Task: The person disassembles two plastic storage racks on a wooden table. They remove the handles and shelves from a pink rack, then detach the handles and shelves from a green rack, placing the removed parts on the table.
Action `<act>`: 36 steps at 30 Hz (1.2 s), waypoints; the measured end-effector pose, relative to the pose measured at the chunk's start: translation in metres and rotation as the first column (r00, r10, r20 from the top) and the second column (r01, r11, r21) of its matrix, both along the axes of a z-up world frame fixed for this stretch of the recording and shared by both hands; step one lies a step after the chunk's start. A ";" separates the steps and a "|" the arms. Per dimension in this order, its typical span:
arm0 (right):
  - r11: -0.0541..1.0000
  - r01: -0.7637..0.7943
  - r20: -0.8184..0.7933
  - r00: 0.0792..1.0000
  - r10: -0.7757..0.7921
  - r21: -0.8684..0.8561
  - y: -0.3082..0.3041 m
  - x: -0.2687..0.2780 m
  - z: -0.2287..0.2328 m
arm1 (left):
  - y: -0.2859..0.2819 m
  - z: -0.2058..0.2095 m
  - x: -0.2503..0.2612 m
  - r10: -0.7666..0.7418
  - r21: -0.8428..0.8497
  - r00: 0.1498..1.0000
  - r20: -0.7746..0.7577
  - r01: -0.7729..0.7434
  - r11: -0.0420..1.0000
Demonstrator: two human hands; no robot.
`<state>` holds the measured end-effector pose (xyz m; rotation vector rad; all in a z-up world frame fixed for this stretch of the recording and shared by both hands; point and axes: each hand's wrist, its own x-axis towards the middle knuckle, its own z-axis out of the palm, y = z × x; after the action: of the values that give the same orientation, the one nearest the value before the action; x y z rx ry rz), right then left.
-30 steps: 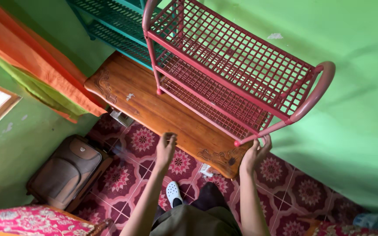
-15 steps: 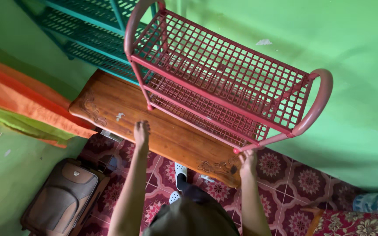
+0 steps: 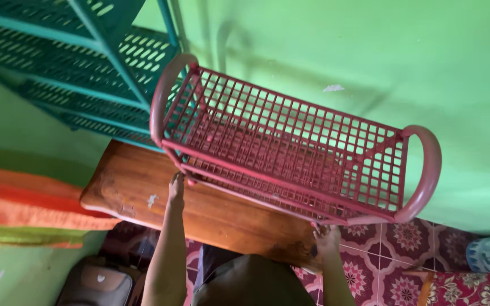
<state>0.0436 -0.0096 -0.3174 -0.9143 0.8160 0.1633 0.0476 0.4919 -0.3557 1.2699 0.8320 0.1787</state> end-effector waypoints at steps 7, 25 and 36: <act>0.993 -0.054 0.012 0.998 0.055 -0.101 0.004 -0.002 -0.002 | 0.020 -0.022 0.027 -0.258 -0.161 0.923 0.287 0.312 0.937; 0.993 0.115 0.126 0.985 -0.117 0.019 0.004 -0.005 -0.017 | 0.026 -0.031 0.019 -0.237 -0.269 0.891 0.388 0.356 0.895; 0.993 0.116 0.143 0.983 -0.118 0.023 0.001 -0.001 -0.023 | 0.025 -0.033 0.014 -0.173 -0.275 0.894 0.412 0.303 0.912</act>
<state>0.0424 -0.0082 -0.3401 -0.8516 0.7307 -0.0002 0.0618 0.5171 -0.3889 0.9626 0.3424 0.0745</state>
